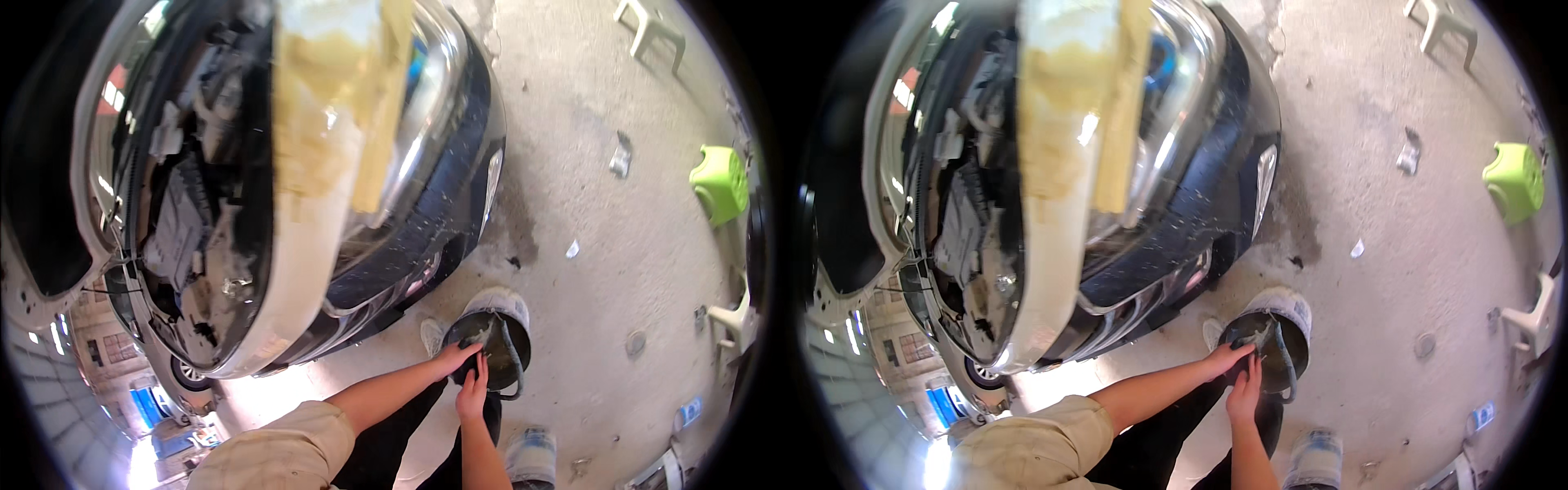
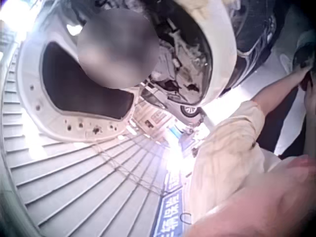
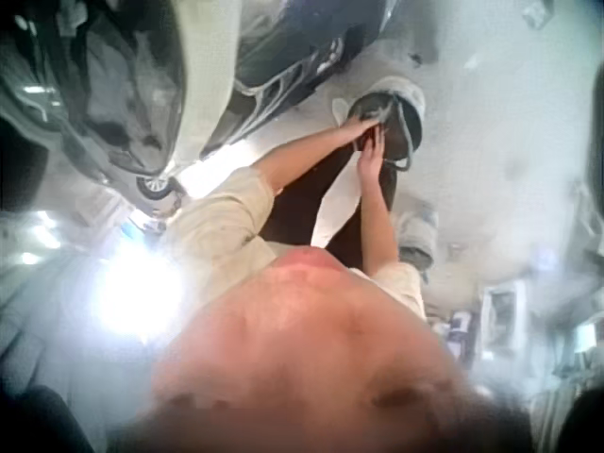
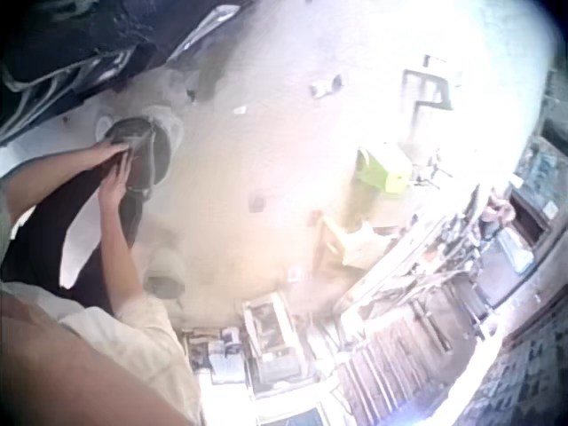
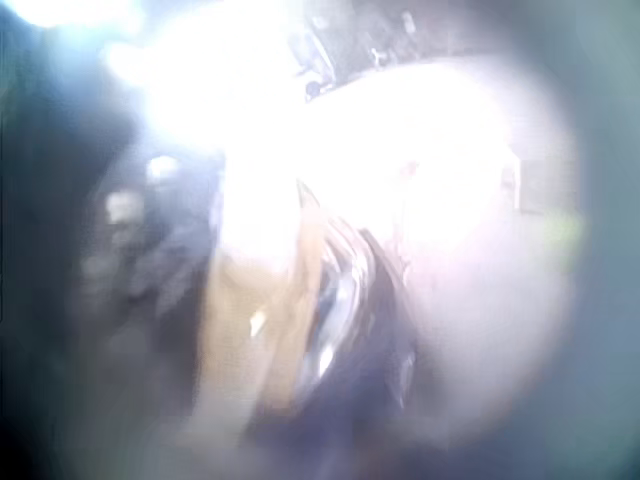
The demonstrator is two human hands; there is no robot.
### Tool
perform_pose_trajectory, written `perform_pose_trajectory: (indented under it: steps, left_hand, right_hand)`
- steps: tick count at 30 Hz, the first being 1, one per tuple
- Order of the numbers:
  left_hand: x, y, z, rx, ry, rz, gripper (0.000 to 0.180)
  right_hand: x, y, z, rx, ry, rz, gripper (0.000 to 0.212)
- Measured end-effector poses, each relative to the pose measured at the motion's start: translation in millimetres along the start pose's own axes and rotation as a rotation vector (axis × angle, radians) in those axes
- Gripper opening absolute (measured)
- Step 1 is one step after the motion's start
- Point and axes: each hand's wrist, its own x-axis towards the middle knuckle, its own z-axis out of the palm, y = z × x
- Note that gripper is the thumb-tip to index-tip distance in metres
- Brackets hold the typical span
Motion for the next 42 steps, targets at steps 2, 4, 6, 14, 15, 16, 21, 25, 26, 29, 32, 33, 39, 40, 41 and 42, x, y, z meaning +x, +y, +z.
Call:
perform_pose_trajectory:
  steps: [2,4,6,14,15,16,21,25,26,29,32,33,39,40,41,42]
  left_hand:
    - [-40,12,-9,-0.140,0.035,-0.018,0.066]
    - [-86,37,-18,-0.198,0.063,0.066,0.064]
    - [-136,73,-35,-0.059,0.064,0.153,0.061]
    - [-379,278,-70,0.900,0.805,1.413,0.042]
    - [-382,294,-76,0.968,0.875,1.486,0.044]
    - [-378,311,-79,1.079,0.948,1.495,0.048]
    - [-309,375,-98,1.472,1.144,1.421,0.054]
    - [-278,445,-87,1.468,1.252,1.349,0.047]
    - [-275,464,-85,1.477,1.270,1.337,0.046]
    - [-277,536,-83,1.464,1.423,1.319,0.043]
    - [-260,594,-107,1.301,1.556,1.315,0.044]
    - [-261,608,-109,1.250,1.599,1.330,0.043]
    - [-269,628,-121,1.248,1.440,1.396,0.047]
    - [-272,617,-124,1.317,1.398,1.399,0.046]
    - [-272,606,-120,1.374,1.351,1.415,0.044]
    - [-274,593,-118,1.430,1.307,1.427,0.043]
  right_hand:
    - [-37,-17,-13,0.149,0.026,-0.010,0.046]
    - [-50,-52,-32,0.164,0.040,-0.116,0.045]
    - [-79,-108,-71,0.034,0.040,-0.289,0.043]
    - [-119,-106,-141,0.025,0.018,-0.189,0.039]
    - [-120,-106,-146,-0.016,0.007,-0.219,0.039]
    - [-117,-112,-152,-0.060,0.002,-0.248,0.039]
    - [-108,-107,-151,-0.050,-0.056,-0.285,0.041]
    - [-119,-94,-160,-0.037,-0.040,-0.223,0.041]
    - [-120,-88,-162,-0.025,-0.039,-0.210,0.041]
    - [-115,-88,-169,-0.003,0.013,-0.258,0.040]
    - [-129,-72,-169,0.080,0.040,-0.116,0.039]
    - [-131,-65,-171,0.120,0.048,-0.044,0.038]
    - [-151,-29,-174,0.280,0.138,0.114,0.033]
    - [-153,-27,-176,0.265,0.166,0.110,0.033]
    - [-153,-26,-180,0.273,0.186,0.123,0.033]
    - [-152,-26,-183,0.279,0.204,0.135,0.033]
